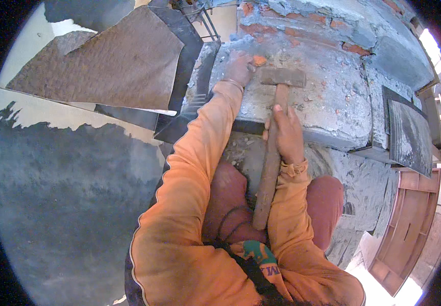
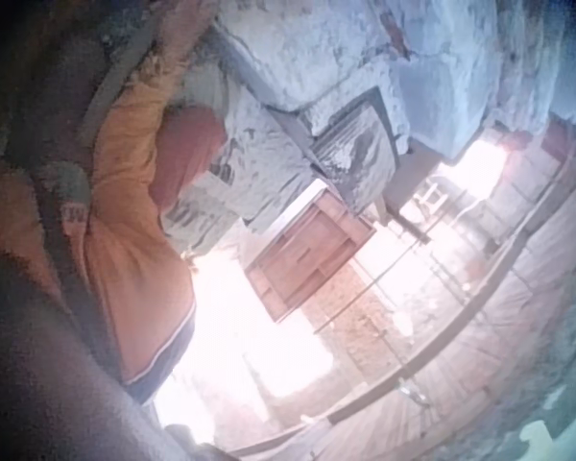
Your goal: The person uses a hammer and a chisel-like tool to break apart sections of concrete and brick stairs, prying loose fragments and striking the masonry to dismantle the structure.
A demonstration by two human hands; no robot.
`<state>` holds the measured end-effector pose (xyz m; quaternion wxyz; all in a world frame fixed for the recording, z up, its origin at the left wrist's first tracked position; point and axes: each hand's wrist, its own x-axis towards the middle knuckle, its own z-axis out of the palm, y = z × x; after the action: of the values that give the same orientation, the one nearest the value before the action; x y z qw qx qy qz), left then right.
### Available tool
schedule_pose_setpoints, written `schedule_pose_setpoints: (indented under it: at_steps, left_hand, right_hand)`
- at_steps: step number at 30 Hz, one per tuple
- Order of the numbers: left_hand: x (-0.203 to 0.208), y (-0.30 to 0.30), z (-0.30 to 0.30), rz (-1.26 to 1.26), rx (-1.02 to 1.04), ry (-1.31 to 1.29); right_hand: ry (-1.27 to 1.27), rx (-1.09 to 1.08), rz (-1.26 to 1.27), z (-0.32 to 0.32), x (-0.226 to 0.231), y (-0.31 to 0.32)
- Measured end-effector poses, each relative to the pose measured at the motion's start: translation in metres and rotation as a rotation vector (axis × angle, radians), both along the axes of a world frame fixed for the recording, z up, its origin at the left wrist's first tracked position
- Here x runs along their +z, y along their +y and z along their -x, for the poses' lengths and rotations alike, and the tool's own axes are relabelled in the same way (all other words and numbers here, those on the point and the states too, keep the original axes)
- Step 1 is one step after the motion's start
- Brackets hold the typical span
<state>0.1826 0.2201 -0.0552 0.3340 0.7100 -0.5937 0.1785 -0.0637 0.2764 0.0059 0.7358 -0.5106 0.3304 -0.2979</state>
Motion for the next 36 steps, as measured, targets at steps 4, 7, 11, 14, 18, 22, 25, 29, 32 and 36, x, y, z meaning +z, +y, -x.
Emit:
schedule_pose_setpoints:
  at_steps: [4, 7, 11, 14, 18, 22, 25, 29, 32, 36]
  left_hand:
    - [0.009, -0.003, -0.016, -0.201, 0.053, 0.130]
    - [0.010, -0.014, -0.023, -0.233, 0.044, 0.105]
    - [0.004, -0.022, -0.026, -0.162, 0.072, 0.162]
    - [0.004, -0.031, -0.023, -0.097, 0.115, 0.174]
    - [0.001, -0.041, -0.019, 0.065, 0.180, 0.124]
    - [0.001, -0.048, -0.021, 0.027, 0.257, 0.085]
    - [0.004, -0.060, -0.007, 0.000, 0.275, 0.100]
    - [0.005, -0.052, -0.013, -0.031, 0.270, 0.141]
    - [0.002, -0.046, -0.022, -0.025, 0.311, 0.092]
    - [-0.012, -0.065, -0.023, 0.075, 0.285, 0.091]
  right_hand:
    - [-0.077, 0.017, -0.045, -0.020, -0.005, -0.002]
    - [-0.075, -0.008, -0.040, -0.033, -0.005, -0.008]
    - [-0.048, -0.062, -0.004, -0.046, -0.011, -0.022]
    - [0.127, -0.126, 0.165, -0.045, -0.012, -0.034]
    - [0.095, -0.218, 0.241, -0.041, 0.000, -0.039]
    - [0.023, -0.321, 0.179, -0.046, 0.013, -0.044]
    - [0.236, -0.369, 0.453, -0.083, -0.030, -0.071]
    - [0.104, -0.029, 0.241, -0.056, -0.002, -0.080]
    - [-0.018, -0.236, 0.051, -0.051, 0.001, -0.061]
    - [0.448, -0.637, 0.907, -0.085, -0.062, -0.080]
